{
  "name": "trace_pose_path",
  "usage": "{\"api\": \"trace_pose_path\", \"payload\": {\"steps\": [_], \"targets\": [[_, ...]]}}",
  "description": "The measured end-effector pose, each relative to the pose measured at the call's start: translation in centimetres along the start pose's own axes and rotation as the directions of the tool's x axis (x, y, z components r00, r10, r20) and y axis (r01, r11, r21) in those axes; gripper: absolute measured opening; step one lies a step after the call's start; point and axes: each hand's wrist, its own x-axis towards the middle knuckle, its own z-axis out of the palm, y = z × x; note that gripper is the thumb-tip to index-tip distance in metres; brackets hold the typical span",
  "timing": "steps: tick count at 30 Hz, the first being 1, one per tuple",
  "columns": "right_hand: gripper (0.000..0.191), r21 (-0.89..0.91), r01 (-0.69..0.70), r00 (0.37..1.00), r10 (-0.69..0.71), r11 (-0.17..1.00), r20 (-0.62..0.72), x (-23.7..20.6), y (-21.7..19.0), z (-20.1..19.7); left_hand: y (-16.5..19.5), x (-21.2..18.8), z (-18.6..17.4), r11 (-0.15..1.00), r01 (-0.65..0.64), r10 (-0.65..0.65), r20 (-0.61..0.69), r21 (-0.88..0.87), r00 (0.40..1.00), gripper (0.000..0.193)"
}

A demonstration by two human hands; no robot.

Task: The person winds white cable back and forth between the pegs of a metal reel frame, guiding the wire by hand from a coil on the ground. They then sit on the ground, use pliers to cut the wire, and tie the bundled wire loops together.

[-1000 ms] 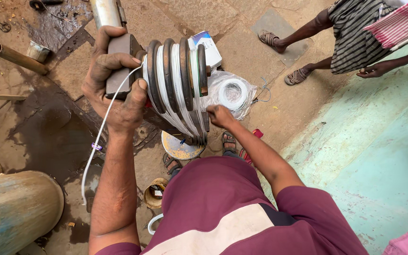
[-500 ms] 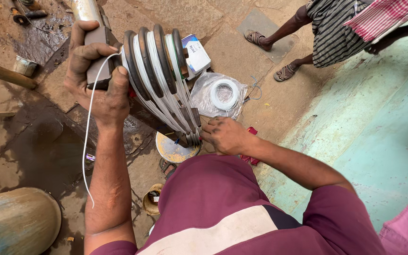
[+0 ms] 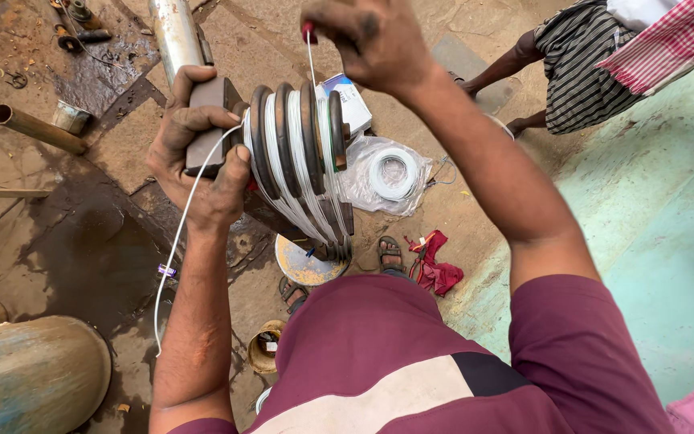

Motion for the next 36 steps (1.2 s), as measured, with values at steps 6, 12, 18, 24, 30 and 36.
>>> {"api": "trace_pose_path", "payload": {"steps": [6, 12, 18, 24, 30, 36], "targets": [[0.011, -0.114, -0.676, 0.561, 0.609, 0.728, 0.561, -19.6, -3.6, 16.8, 1.9, -1.2, -0.9, 0.999, 0.033, -0.033, 0.003, 0.012, 0.999, 0.045], [0.017, 0.238, -0.732, 0.630, 0.502, 0.639, 0.593, -29.5, -15.6, 17.9, 1.8, -1.0, -0.8, 0.999, 0.017, -0.015, -0.049, 0.040, 0.999, 0.043], [0.029, 0.169, -0.512, 0.686, 0.282, 0.842, 0.670, -22.8, -17.1, 6.3, 0.1, 0.1, -0.7, 0.998, -0.035, 0.039, -0.093, 0.050, 0.995, 0.046], [0.046, 0.075, 0.149, 0.875, -0.166, 0.986, 0.456, -11.3, -15.3, -5.5, -1.7, 0.5, -0.7, 0.996, -0.071, 0.075, -0.062, 0.057, 0.995, 0.049], [0.026, -0.214, 0.423, 0.897, -0.373, 0.881, 0.237, -1.2, -13.8, -11.3, -1.6, 1.2, 0.0, 0.995, -0.070, 0.074, -0.064, 0.065, 0.995, 0.049], [0.011, -0.403, 0.408, 0.897, -0.442, 0.819, 0.011, 0.8, -9.9, -12.0, -0.4, 0.4, 1.2, 0.998, -0.039, 0.042, -0.051, 0.053, 0.998, 0.046]]}}
